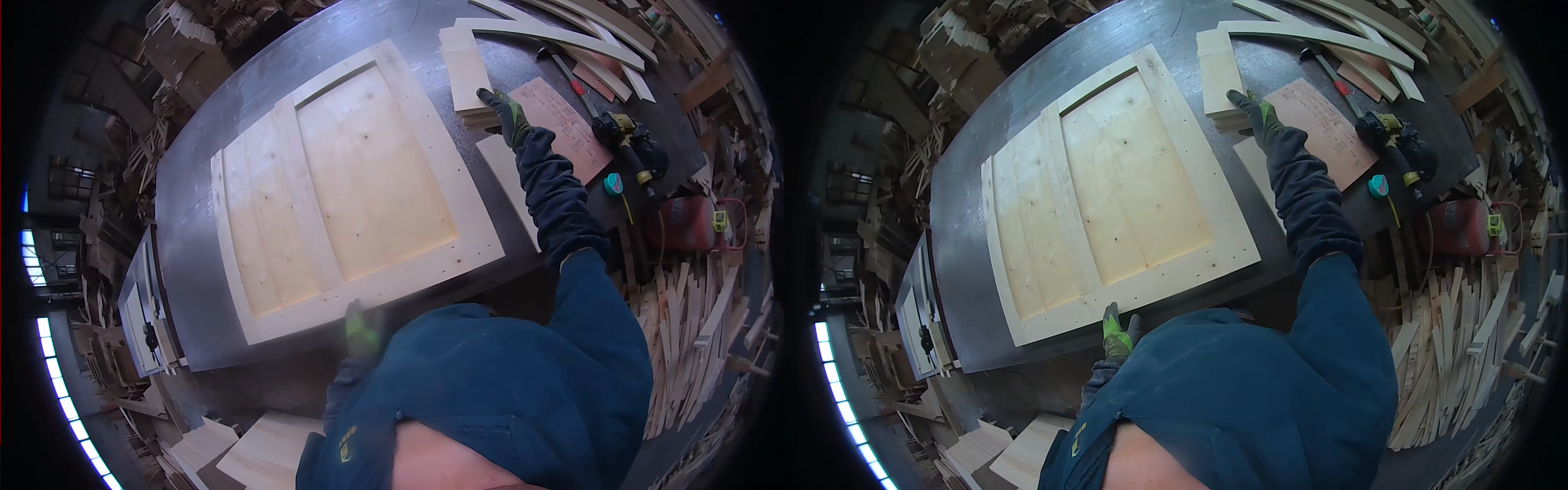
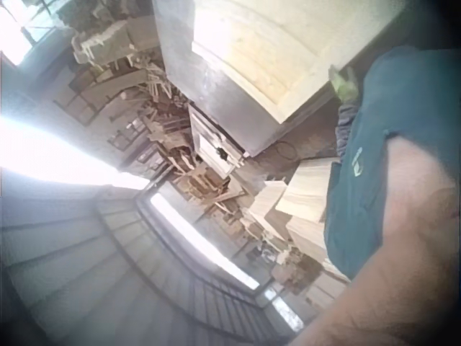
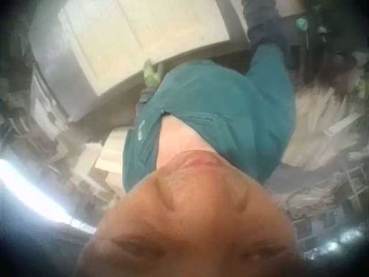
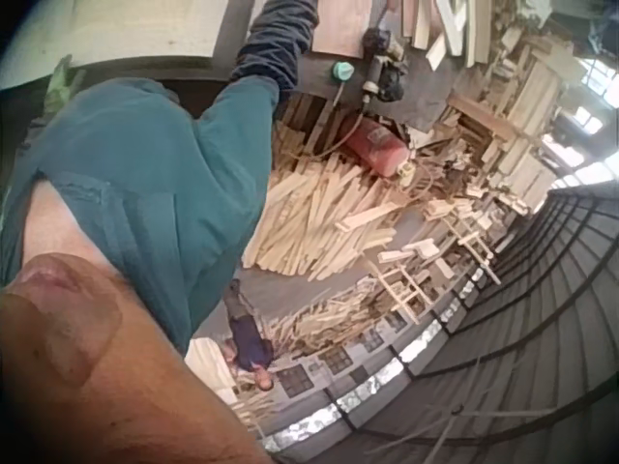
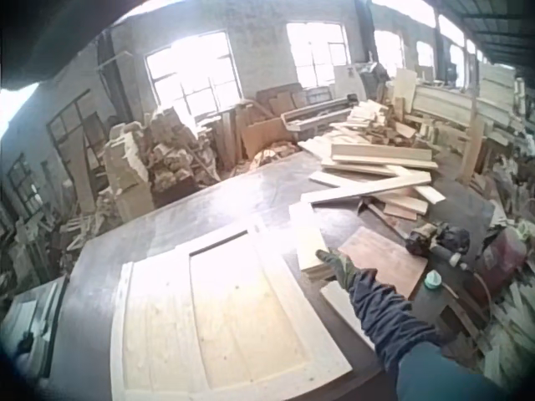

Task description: Assembling and securing wood panels using a nail gun and hammer in a workshop.

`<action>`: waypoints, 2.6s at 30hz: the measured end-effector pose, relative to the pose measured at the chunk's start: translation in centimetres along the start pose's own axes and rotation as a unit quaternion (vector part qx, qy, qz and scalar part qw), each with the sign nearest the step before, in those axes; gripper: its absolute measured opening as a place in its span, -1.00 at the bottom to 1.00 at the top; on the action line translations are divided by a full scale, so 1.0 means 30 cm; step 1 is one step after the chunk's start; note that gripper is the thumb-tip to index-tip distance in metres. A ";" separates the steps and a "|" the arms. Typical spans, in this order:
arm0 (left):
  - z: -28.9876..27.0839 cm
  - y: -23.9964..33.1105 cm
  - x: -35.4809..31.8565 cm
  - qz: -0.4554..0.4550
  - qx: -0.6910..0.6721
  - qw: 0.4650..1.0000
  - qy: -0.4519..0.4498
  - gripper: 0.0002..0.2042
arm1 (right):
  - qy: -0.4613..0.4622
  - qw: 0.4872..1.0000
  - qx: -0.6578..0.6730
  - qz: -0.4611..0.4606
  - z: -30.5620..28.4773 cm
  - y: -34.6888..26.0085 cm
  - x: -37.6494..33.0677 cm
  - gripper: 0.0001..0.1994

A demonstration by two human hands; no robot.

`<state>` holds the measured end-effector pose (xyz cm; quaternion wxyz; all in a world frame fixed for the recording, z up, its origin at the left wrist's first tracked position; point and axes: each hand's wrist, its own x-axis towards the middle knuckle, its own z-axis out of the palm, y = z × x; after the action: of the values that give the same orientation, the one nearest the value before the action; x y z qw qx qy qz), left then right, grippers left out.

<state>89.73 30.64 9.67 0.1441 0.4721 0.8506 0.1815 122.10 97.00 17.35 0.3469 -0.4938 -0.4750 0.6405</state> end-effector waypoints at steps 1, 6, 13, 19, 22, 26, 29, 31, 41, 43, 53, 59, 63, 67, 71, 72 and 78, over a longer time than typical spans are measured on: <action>-0.026 0.001 -0.040 -0.019 0.012 1.000 0.011 -0.11 | -0.011 1.000 0.015 0.022 0.029 0.009 0.157 -0.32; 0.017 0.108 0.160 -0.120 -0.128 0.984 -0.031 -0.11 | 0.066 0.833 -0.548 -0.035 -0.527 0.304 0.815 -0.24; -0.077 0.065 0.057 -0.292 -0.102 0.951 -0.011 -0.09 | 0.212 0.821 -0.519 0.111 0.119 -0.131 0.585 0.38; -0.101 0.004 0.066 -0.203 -0.041 0.978 -0.017 -0.12 | 0.227 0.767 -0.583 0.146 0.022 -0.102 0.627 0.28; -0.144 -0.047 0.055 -0.214 -0.110 0.970 -0.035 -0.13 | 0.242 0.859 -0.445 -0.074 -0.124 -0.006 0.492 -0.11; -0.092 -0.105 0.037 -0.171 -0.255 0.951 0.020 -0.17 | -0.165 0.912 0.371 0.056 0.203 -0.027 -0.042 -0.21; -0.158 -0.115 0.249 0.007 -0.196 0.981 -0.004 -0.19 | -0.366 0.802 0.471 0.023 0.405 0.025 -0.426 -0.13; -0.261 -0.056 0.350 0.003 -0.243 0.970 -0.020 -0.18 | -0.382 0.789 0.480 0.026 0.603 0.058 -0.648 -0.11; -0.679 -0.346 0.574 -0.090 -0.666 0.713 -0.200 -0.12 | -0.346 0.823 0.440 0.096 1.466 0.401 -1.462 0.05; -0.711 -0.470 0.598 -0.095 -0.734 0.626 -0.246 -0.06 | -0.349 0.818 0.439 0.125 1.589 0.465 -1.560 0.06; -0.478 -1.191 1.045 -0.137 -0.514 0.847 0.029 -0.22 | -0.321 0.945 -0.042 0.045 1.877 0.199 -1.141 0.15; -0.376 -1.274 1.216 0.042 0.069 0.996 0.038 -0.13 | -0.251 0.920 -0.293 0.069 2.083 0.009 -0.352 0.03; -0.254 -1.324 1.213 0.050 0.060 0.996 -0.038 -0.08 | -0.249 0.815 -0.512 -0.106 2.250 0.017 0.221 -0.01; -0.284 -1.299 1.233 0.041 0.041 0.998 -0.034 -0.11 | -0.336 0.674 -0.574 -0.322 2.454 0.069 0.808 0.05; -0.281 -1.270 1.270 0.034 0.046 0.998 -0.028 -0.15 | -0.374 0.589 -0.622 -0.355 2.614 0.088 1.164 0.07; -0.287 -1.276 1.291 0.040 0.047 0.998 -0.025 -0.16 | -0.383 0.591 -0.608 -0.367 2.612 0.108 1.273 0.07; -0.356 -1.219 1.436 0.063 0.035 0.997 -0.016 -0.16 | -0.290 0.581 -0.685 -0.330 2.614 0.201 1.525 0.02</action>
<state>35.72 47.79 -0.24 0.1291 0.5327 0.8224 0.1524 34.39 116.07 2.56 -0.0629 -0.1823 -0.9783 0.0755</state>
